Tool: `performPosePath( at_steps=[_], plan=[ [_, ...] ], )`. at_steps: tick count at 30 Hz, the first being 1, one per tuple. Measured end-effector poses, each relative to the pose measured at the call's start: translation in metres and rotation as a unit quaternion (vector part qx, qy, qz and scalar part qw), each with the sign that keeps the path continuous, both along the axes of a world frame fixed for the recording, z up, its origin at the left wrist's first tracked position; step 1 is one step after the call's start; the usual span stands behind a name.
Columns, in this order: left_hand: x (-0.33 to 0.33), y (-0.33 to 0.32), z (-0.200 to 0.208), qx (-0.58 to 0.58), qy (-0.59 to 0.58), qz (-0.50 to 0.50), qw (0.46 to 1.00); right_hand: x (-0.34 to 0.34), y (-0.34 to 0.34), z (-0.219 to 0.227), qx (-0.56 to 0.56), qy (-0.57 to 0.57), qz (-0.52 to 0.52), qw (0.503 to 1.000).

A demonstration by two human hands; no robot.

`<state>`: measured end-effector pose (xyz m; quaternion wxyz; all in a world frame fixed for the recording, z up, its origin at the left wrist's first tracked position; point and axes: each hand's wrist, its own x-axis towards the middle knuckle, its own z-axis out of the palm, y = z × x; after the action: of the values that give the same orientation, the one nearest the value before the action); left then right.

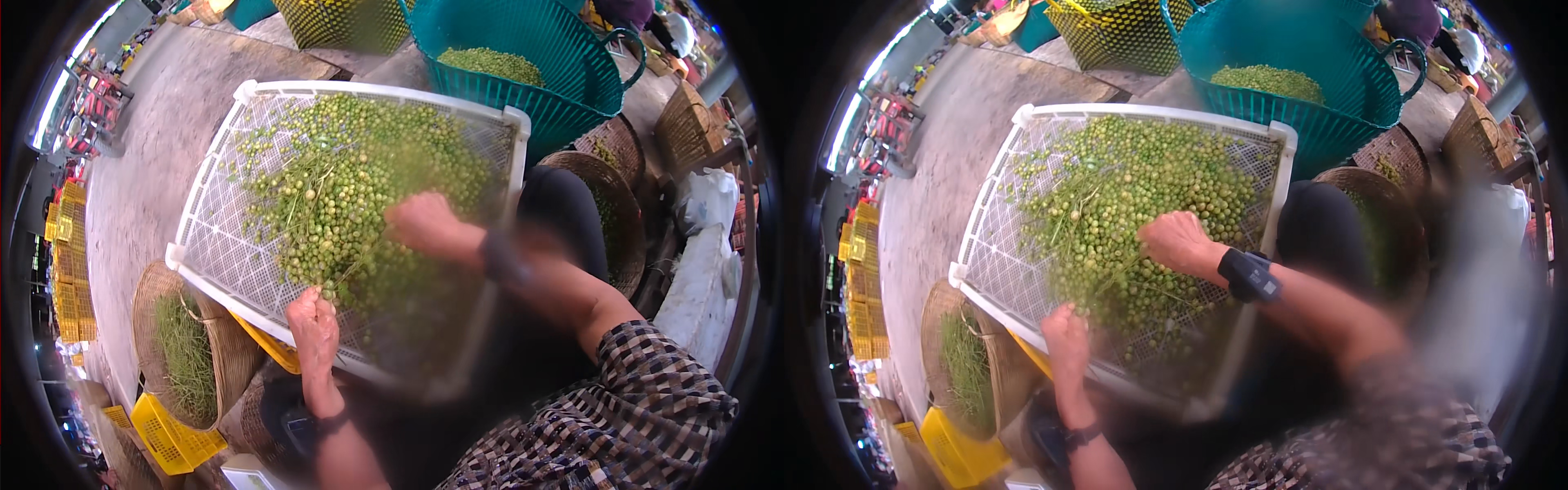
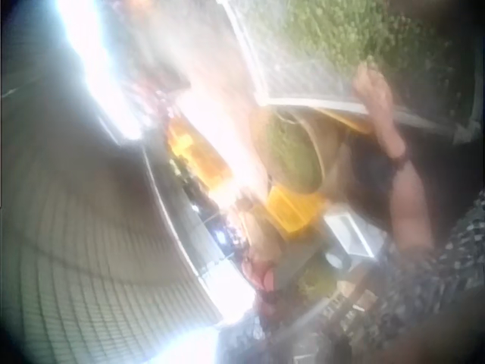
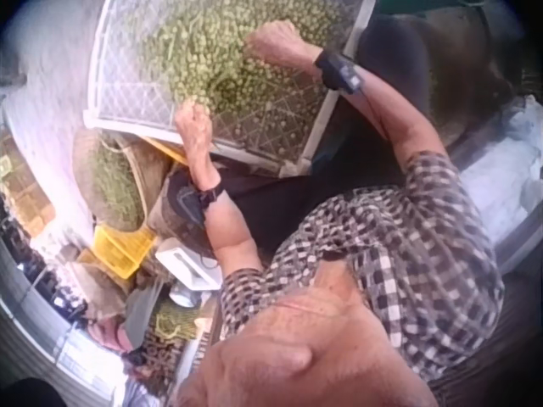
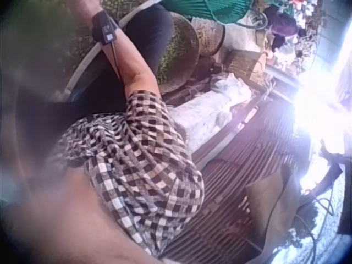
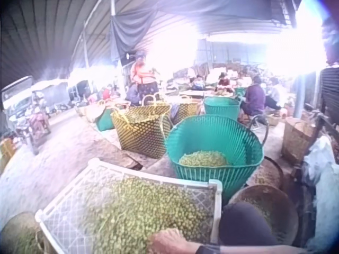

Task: Strip small green berries or peppercorns from stems into a tray.

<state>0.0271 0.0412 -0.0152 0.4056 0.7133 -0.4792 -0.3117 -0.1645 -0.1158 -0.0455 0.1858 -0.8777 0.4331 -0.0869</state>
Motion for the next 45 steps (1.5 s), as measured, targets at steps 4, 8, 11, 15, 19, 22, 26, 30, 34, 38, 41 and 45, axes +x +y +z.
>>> performPosePath(
  at_steps=[4,8,11,15,19,22,26,30,34,38,41,45],
  plan=[
    [-0.003,0.004,-0.002,-0.031,0.107,0.078,0.991,0.000,-0.002,0.007,0.066,0.049,-0.080,0.993],
    [-0.005,0.004,0.012,0.046,0.191,0.091,0.976,-0.007,-0.007,0.004,0.019,0.029,-0.091,0.995],
    [0.016,0.009,0.015,0.024,0.282,0.095,0.954,-0.021,-0.024,0.000,0.028,0.051,-0.126,0.990],
    [0.010,0.009,0.020,0.024,0.313,0.138,0.939,-0.012,-0.008,0.017,0.053,-0.002,-0.024,0.998],
    [0.001,0.003,0.020,0.016,0.319,0.121,0.940,0.006,0.012,0.009,0.054,-0.229,0.080,0.969],
    [-0.008,0.003,0.016,0.008,0.310,0.100,0.945,0.014,0.018,0.019,0.371,-0.380,0.094,0.842],
    [-0.013,0.001,0.014,0.003,0.304,0.084,0.949,0.010,0.025,0.050,0.486,-0.319,0.074,0.811],
    [-0.012,0.001,0.013,0.026,0.273,0.061,0.960,0.005,0.013,0.018,0.195,-0.275,0.188,0.923],
    [-0.005,0.002,0.017,0.030,0.321,0.117,0.939,-0.017,-0.021,0.025,-0.106,-0.122,0.291,0.943],
    [-0.008,0.001,0.006,0.015,0.265,0.069,0.962,-0.018,-0.009,0.038,0.134,-0.301,-0.080,0.941],
    [-0.015,0.000,0.004,0.034,0.205,0.044,0.977,-0.001,0.015,0.032,-0.078,-0.293,0.052,0.952],
    [-0.021,-0.005,0.001,0.070,0.168,-0.012,0.983,0.020,0.044,0.028,0.053,-0.342,0.199,0.917]
  ],
)
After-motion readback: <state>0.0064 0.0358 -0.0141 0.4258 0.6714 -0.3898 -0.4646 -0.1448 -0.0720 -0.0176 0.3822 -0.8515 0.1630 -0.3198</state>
